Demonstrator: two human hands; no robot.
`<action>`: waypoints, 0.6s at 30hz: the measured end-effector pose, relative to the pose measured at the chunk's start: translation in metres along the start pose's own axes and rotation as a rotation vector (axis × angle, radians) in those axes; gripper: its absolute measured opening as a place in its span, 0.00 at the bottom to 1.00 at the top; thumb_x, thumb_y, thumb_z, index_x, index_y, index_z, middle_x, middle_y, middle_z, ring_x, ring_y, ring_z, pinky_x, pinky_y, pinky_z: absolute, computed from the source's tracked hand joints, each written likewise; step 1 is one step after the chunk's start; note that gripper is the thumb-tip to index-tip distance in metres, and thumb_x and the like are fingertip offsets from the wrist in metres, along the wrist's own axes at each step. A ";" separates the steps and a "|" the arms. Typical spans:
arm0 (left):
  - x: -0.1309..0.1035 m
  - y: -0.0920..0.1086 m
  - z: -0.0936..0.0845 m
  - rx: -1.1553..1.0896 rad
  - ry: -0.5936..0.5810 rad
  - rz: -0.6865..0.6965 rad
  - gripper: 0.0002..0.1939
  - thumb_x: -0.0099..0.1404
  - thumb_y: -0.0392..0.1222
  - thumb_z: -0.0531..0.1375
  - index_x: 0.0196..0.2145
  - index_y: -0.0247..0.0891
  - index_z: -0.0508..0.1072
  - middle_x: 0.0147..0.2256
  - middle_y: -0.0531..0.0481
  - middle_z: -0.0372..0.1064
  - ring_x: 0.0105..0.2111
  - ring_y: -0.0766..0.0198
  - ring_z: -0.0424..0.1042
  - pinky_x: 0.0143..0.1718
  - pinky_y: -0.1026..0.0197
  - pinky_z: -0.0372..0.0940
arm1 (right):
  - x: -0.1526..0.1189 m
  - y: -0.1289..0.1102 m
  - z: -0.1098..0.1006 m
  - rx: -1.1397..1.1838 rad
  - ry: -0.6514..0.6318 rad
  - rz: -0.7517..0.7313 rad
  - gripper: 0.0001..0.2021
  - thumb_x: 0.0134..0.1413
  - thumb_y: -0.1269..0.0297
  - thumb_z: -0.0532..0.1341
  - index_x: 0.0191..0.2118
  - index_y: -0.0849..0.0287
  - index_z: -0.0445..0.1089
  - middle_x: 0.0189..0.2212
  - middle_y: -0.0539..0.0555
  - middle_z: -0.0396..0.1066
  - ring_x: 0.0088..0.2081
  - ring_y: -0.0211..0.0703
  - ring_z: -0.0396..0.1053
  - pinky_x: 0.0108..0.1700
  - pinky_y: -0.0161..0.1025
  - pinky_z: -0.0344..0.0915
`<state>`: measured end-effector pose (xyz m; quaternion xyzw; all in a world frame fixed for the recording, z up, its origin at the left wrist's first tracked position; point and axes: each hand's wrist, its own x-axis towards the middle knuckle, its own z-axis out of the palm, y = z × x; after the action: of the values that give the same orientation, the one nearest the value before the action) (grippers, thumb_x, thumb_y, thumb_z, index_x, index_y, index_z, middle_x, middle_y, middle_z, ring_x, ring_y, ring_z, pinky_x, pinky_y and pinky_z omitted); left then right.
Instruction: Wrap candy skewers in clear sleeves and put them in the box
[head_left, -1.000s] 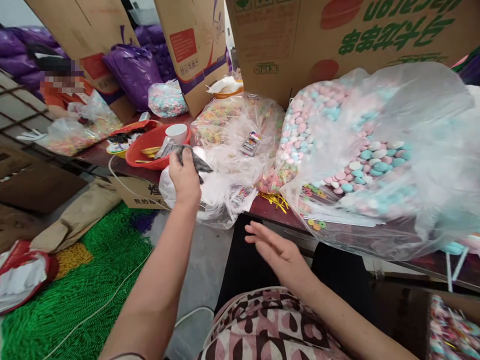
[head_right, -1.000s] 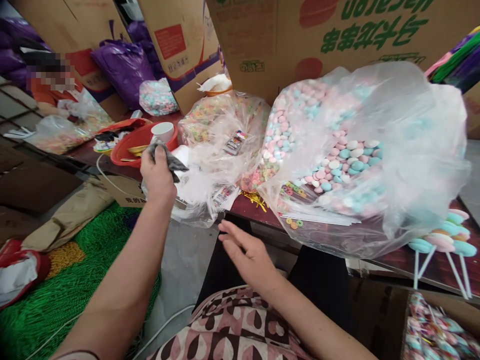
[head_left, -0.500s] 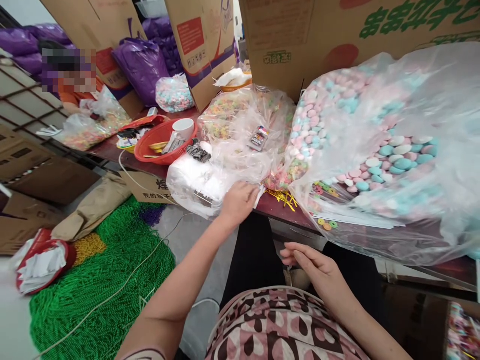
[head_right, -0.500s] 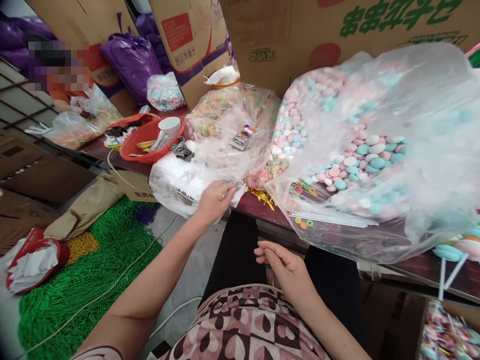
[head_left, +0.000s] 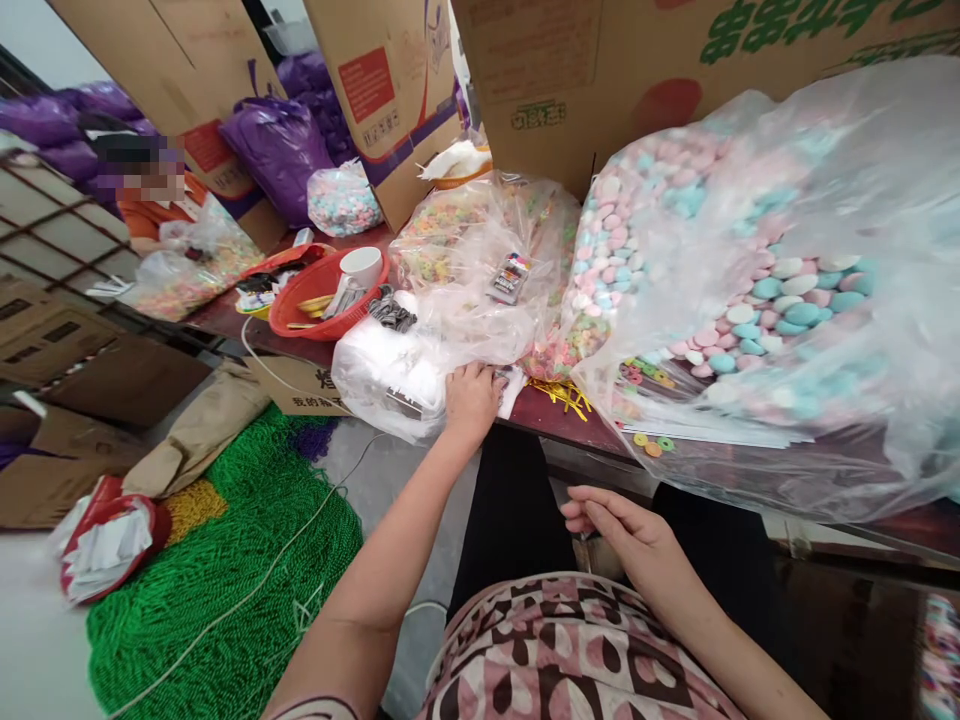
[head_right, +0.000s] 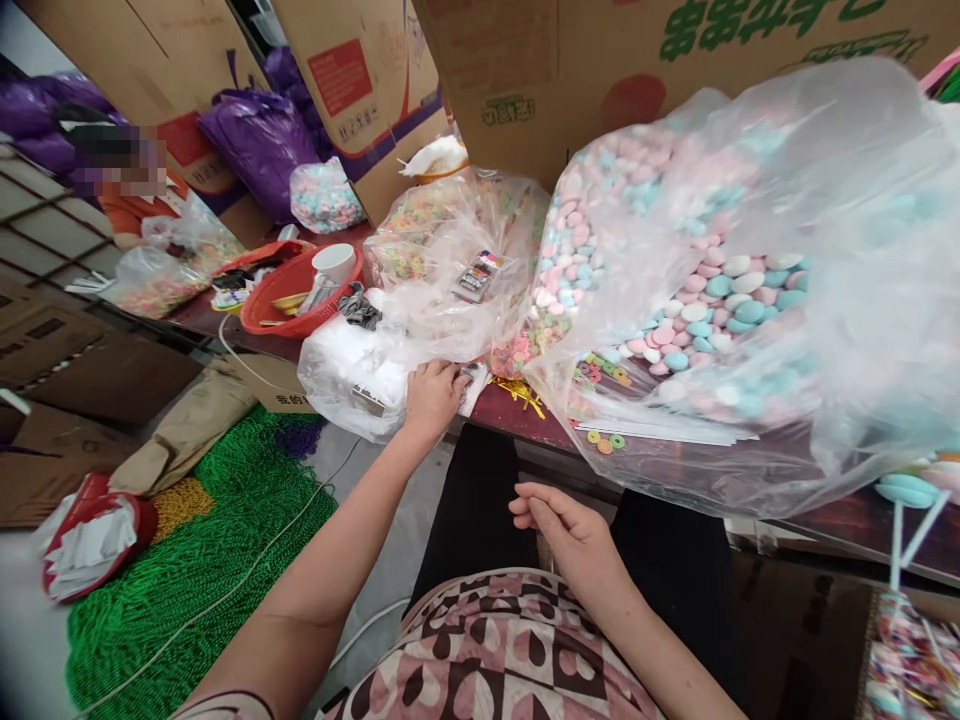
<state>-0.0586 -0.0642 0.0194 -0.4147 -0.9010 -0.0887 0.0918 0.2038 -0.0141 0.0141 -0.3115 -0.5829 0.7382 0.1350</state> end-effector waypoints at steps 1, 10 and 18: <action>0.000 0.000 0.002 -0.016 0.009 -0.011 0.14 0.67 0.47 0.56 0.44 0.39 0.77 0.45 0.42 0.73 0.45 0.50 0.67 0.43 0.50 0.57 | 0.000 0.000 0.000 -0.008 -0.005 0.002 0.21 0.49 0.45 0.65 0.40 0.58 0.79 0.34 0.59 0.79 0.33 0.47 0.77 0.44 0.48 0.74; -0.013 -0.008 0.007 -0.243 0.244 0.214 0.15 0.69 0.33 0.50 0.45 0.38 0.75 0.44 0.42 0.72 0.47 0.58 0.69 0.51 0.55 0.63 | 0.002 0.005 0.000 -0.029 -0.008 0.022 0.23 0.48 0.43 0.65 0.39 0.58 0.79 0.33 0.59 0.79 0.33 0.48 0.77 0.43 0.48 0.74; -0.065 0.030 -0.039 -0.554 0.486 0.609 0.14 0.68 0.32 0.52 0.45 0.40 0.74 0.41 0.46 0.76 0.46 0.64 0.73 0.49 0.57 0.69 | 0.012 -0.009 0.000 0.308 -0.068 0.156 0.22 0.52 0.46 0.63 0.45 0.58 0.75 0.39 0.60 0.79 0.36 0.46 0.76 0.39 0.43 0.72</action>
<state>0.0096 -0.1016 0.0439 -0.6360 -0.6332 -0.3892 0.2076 0.1930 -0.0042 0.0193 -0.3062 -0.4412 0.8372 0.1035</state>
